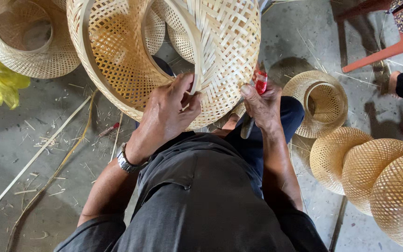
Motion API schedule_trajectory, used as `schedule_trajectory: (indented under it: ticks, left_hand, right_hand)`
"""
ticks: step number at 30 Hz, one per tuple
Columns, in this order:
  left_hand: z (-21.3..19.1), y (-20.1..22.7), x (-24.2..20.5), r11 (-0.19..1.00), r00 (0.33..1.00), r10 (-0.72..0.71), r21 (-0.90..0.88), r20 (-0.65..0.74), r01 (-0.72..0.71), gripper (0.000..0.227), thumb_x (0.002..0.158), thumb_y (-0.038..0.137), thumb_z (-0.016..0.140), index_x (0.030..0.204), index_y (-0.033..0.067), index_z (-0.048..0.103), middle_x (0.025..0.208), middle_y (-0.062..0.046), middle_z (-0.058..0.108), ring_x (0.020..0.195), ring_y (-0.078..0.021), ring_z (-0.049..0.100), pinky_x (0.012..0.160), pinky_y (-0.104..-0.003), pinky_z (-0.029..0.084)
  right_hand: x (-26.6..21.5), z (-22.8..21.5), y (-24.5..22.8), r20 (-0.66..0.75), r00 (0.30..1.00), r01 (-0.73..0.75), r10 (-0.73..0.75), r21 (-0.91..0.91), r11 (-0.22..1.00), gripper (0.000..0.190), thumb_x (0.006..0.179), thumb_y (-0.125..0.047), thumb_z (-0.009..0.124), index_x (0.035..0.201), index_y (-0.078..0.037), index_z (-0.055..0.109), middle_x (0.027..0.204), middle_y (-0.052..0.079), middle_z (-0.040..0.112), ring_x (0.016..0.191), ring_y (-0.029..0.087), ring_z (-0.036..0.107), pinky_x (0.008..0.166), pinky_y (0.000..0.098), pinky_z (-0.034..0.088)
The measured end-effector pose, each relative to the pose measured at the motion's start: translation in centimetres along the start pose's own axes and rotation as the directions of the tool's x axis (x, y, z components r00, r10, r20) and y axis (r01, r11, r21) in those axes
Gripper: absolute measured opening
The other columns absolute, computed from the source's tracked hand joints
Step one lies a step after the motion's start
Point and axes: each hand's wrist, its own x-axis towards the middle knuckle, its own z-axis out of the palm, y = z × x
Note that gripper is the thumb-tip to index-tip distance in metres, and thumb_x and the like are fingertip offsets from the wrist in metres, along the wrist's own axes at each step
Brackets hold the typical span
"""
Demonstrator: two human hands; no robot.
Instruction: The person is weaving a bamboo basket, using a small red-handled tool to tuck and secure the bamboo strips along the rim. The person rotates the basket to work on different sections of the rim.
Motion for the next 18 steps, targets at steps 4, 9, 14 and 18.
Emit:
schedule_trajectory:
  ticks: [4, 9, 14, 18]
  left_hand:
    - [0.7, -1.7, -0.2, 0.996, 0.997, -0.028, -0.081, 0.073, 0.034, 0.02, 0.1, 0.014, 0.069, 0.113, 0.0012, 0.061, 0.082, -0.007, 0.066, 0.068, -0.0162, 0.071, 0.06, -0.031, 0.057]
    - [-1.3, -5.8, 2.5, 0.379, 1.0, -0.021, -0.925, -0.02, -0.01, 0.069, 0.111, 0.057, 0.059, 0.138, -0.006, 0.057, 0.11, -0.012, 0.069, 0.09, -0.0171, 0.068, 0.084, -0.032, 0.058]
    - [-2.6, -5.5, 5.3, 0.544, 0.975, -0.221, -0.833, -0.021, 0.105, 0.08, 0.099, 0.068, 0.056, 0.14, 0.0005, 0.045, 0.128, -0.012, 0.068, 0.113, -0.0211, 0.073, 0.094, -0.039, 0.066]
    - [-0.7, -5.5, 6.7, 0.462, 0.985, -0.16, -0.887, -0.068, 0.014, 0.038, 0.113, 0.033, 0.069, 0.117, -0.0019, 0.056, 0.094, -0.005, 0.054, 0.084, -0.0152, 0.06, 0.076, -0.036, 0.06]
  right_hand:
    - [-0.2, -0.9, 0.8, 0.003, 1.0, -0.017, 0.017, -0.007, 1.0, 0.041, 0.095, -0.029, 0.083, 0.115, 0.005, 0.07, 0.072, -0.004, 0.06, 0.054, 0.002, 0.044, 0.047, 0.02, 0.03]
    - [-0.1, -0.5, 1.3, 0.023, 0.998, 0.049, -0.051, 0.064, 0.997, 0.051, 0.092, -0.028, 0.084, 0.127, 0.005, 0.067, 0.1, 0.0, 0.071, 0.078, 0.004, 0.056, 0.069, 0.0212, 0.043]
    - [-0.4, -1.2, 2.4, 0.01, 1.0, -0.014, 0.013, 0.116, 0.993, 0.053, 0.095, -0.017, 0.085, 0.134, 0.014, 0.066, 0.109, 0.011, 0.071, 0.083, 0.011, 0.058, 0.076, 0.0257, 0.045]
    - [-0.7, -0.8, 2.4, 0.09, 0.993, 0.057, -0.08, 0.238, 0.97, 0.057, 0.095, -0.017, 0.082, 0.139, 0.009, 0.058, 0.132, 0.012, 0.069, 0.118, 0.017, 0.066, 0.107, 0.0335, 0.053]
